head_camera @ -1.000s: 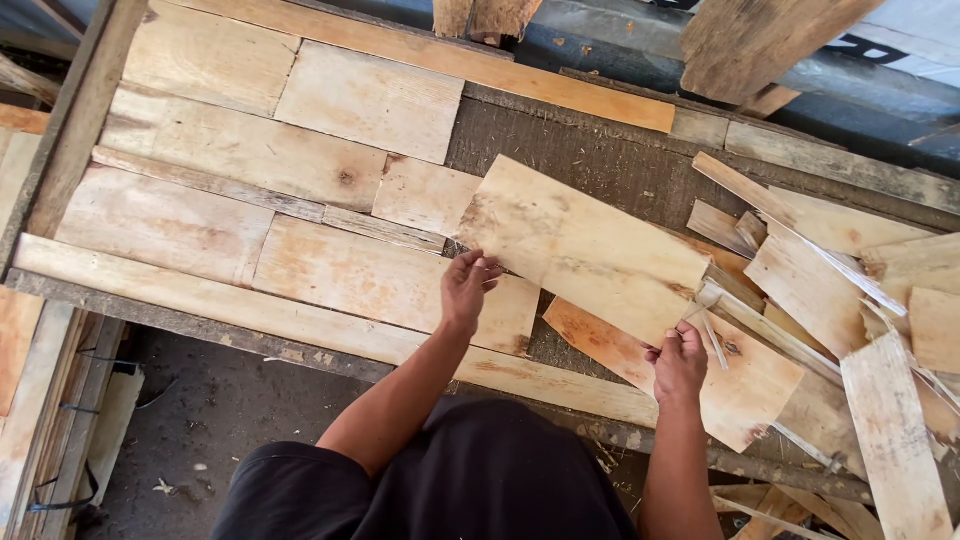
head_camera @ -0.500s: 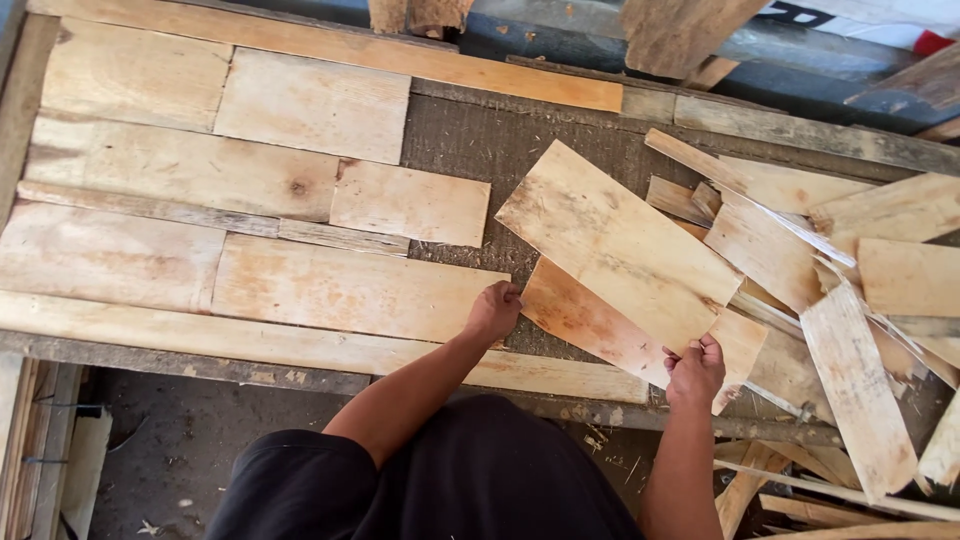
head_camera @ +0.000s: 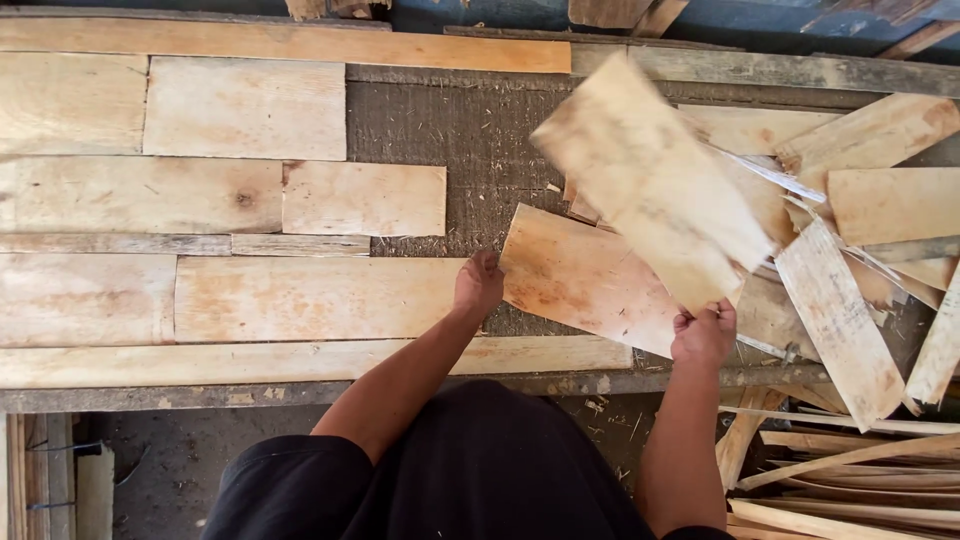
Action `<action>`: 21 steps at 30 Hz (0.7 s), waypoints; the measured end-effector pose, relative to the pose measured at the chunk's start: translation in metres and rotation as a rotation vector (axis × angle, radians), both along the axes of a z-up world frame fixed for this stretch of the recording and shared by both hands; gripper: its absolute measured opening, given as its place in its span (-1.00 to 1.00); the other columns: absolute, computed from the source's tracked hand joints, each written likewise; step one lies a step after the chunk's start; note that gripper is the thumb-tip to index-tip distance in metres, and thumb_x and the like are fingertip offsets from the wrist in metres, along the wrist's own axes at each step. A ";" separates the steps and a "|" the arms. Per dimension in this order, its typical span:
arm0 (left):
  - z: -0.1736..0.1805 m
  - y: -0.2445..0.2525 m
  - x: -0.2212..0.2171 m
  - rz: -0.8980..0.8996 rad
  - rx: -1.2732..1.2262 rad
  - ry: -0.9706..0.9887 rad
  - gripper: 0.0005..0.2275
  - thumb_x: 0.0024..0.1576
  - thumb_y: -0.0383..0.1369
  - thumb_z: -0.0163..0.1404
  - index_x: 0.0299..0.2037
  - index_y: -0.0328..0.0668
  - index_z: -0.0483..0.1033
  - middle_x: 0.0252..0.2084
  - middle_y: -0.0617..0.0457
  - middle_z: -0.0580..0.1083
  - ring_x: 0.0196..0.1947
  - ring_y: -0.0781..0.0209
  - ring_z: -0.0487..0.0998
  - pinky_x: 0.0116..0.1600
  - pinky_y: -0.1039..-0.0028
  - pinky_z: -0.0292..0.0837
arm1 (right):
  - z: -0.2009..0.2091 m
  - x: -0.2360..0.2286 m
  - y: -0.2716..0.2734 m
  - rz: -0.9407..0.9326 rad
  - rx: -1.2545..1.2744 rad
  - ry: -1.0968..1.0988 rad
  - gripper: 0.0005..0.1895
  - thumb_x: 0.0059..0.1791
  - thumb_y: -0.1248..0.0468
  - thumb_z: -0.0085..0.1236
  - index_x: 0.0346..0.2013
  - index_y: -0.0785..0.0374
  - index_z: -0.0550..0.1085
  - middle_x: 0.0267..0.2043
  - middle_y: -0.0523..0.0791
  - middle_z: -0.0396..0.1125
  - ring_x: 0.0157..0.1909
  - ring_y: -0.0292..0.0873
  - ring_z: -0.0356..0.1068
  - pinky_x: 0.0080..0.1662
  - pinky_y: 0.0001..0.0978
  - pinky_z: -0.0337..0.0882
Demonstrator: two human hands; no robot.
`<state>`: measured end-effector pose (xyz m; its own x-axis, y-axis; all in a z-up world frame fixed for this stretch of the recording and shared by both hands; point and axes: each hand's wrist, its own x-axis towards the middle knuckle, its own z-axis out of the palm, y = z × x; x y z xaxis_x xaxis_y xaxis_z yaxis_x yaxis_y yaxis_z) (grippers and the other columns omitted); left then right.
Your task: The recorder is selecting, fitting, and trimming thin wood veneers to cover a larger wooden panel on a workbench.
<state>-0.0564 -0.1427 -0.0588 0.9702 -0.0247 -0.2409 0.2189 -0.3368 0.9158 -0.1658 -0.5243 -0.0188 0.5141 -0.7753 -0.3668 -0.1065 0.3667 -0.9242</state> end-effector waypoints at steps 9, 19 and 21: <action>-0.011 -0.007 0.010 0.075 -0.019 0.166 -0.76 0.12 -0.42 0.07 -0.02 -0.27 0.56 -0.19 -0.06 0.62 -0.18 0.12 0.64 -0.05 0.35 0.53 | -0.048 -0.043 -0.075 -0.216 0.219 -0.132 -0.78 0.24 0.31 -0.25 0.07 0.01 0.37 -0.30 -0.12 0.40 -0.40 -0.27 0.36 -0.38 -0.48 0.33; -0.021 -0.011 0.008 -0.093 -0.553 0.317 -0.94 0.22 -0.51 0.10 -0.19 -0.32 0.63 -0.33 0.04 0.58 -0.39 0.31 0.54 -0.27 0.49 0.52 | 0.006 -0.046 -0.033 -0.376 0.325 -0.108 -0.85 0.22 0.30 -0.18 0.03 0.01 0.35 -0.21 -0.13 0.43 -0.34 -0.29 0.41 -0.36 -0.52 0.37; 0.001 0.002 0.007 -0.082 -0.578 0.292 -0.95 0.23 -0.51 0.08 -0.22 -0.32 0.60 -0.35 0.05 0.57 -0.39 0.28 0.54 -0.27 0.47 0.55 | 0.017 -0.048 -0.030 -0.380 0.349 -0.162 -0.83 0.22 0.27 -0.20 0.06 0.02 0.35 -0.21 -0.12 0.41 -0.35 -0.29 0.41 -0.37 -0.52 0.37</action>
